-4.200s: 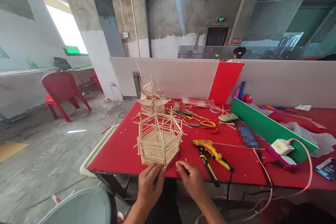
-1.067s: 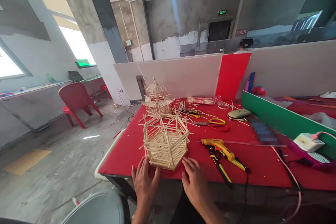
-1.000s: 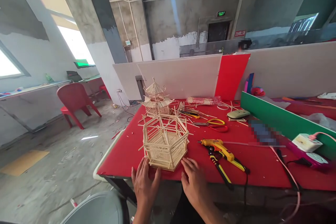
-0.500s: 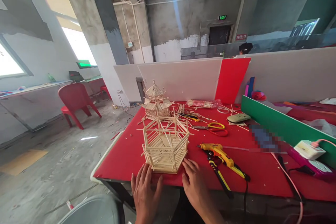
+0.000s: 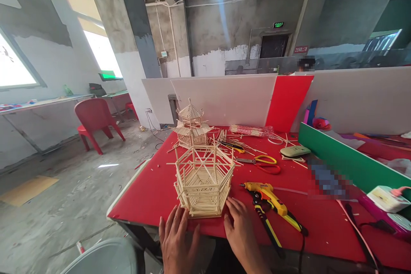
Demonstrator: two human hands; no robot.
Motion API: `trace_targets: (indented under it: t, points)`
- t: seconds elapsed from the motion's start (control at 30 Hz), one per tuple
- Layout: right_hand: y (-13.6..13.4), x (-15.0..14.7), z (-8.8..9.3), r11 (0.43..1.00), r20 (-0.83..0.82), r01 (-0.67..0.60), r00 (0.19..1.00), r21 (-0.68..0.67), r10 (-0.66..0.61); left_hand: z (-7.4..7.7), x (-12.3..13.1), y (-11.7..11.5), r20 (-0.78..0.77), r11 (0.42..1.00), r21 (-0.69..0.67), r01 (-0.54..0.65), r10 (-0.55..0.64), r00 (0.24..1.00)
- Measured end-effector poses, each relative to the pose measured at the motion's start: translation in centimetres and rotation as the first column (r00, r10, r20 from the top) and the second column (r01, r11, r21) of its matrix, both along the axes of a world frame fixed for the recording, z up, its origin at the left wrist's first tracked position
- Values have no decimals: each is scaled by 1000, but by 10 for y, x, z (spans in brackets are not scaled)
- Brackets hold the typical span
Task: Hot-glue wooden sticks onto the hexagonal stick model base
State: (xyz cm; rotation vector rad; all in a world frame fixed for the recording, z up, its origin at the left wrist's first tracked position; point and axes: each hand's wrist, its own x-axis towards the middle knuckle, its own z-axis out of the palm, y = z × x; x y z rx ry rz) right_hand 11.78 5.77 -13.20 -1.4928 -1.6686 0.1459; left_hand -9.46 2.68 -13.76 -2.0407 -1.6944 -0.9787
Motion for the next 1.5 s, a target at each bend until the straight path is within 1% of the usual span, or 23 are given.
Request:
trace_targets:
  t: [0.1, 0.23, 0.37, 0.5, 0.73, 0.83, 0.97, 1.07, 1.13, 1.2, 1.27, 1.3, 1.37, 1.4, 1.43, 1.5]
  points:
    - [2, 1, -2, 1000, -7, 8, 1000, 6, -8, -2, 6, -2, -5, 1000, 13, 3, -3, 1000]
    - [4, 1, -3, 999, -26, 44, 999, 9, -44, -3, 21, -8, 6, 1000, 27, -1, 1, 1000]
    - [4, 1, -4, 997, -64, 77, 995, 30, -75, -1, 30, -11, -39, 1000, 18, 12, -11, 999]
    - [3, 2, -8, 993, -38, 85, 996, 87, -82, 1, 29, -12, -92, 999, 51, -1, 5, 996]
    - [2, 1, -17, 978, 62, 72, 994, 194, -86, -2, 24, -10, -144, 995, 96, 29, -15, 989]
    - [1, 0, -19, 972, 76, 81, 992, 222, -100, -4, 26, -9, -94, 994, 105, 26, -16, 995]
    - [1, 0, -20, 969, 76, 81, 992, 234, -101, -5, 29, -6, 36, 996, 89, -6, 3, 999]
    - [1, 0, -21, 972, 62, 74, 994, 222, -90, -4, 29, -2, 182, 994, 109, -29, 8, 983]
    - [1, 0, -21, 974, 46, 69, 996, 216, -81, 1, 26, 1, 310, 988, 140, -62, 15, 951]
    - [1, 0, -21, 975, 34, 65, 997, 211, -73, 13, 22, 3, 456, 983, 156, -101, 19, 890]
    - [1, -1, -21, 977, 27, 61, 997, 204, -68, 35, 19, 2, 600, 981, 156, -116, -1, 800]
    - [1, -1, -21, 978, 25, 59, 998, 200, -65, 50, 18, 1, 657, 979, 161, -125, -11, 754]
    - [1, -1, -21, 979, 20, 61, 998, 195, -66, 84, 22, -5, 740, 956, 235, -174, -60, 669]
    - [1, 0, -20, 979, 17, 65, 997, 194, -70, 102, 27, -8, 766, 938, 289, -190, -107, 634]
    - [1, 0, -20, 979, 13, 71, 997, 193, -75, 119, 33, -10, 785, 907, 364, -212, -176, 594]
    - [2, 0, -18, 979, 2, 79, 997, 186, -80, 149, 50, -13, 780, 850, 488, -199, -322, 536]
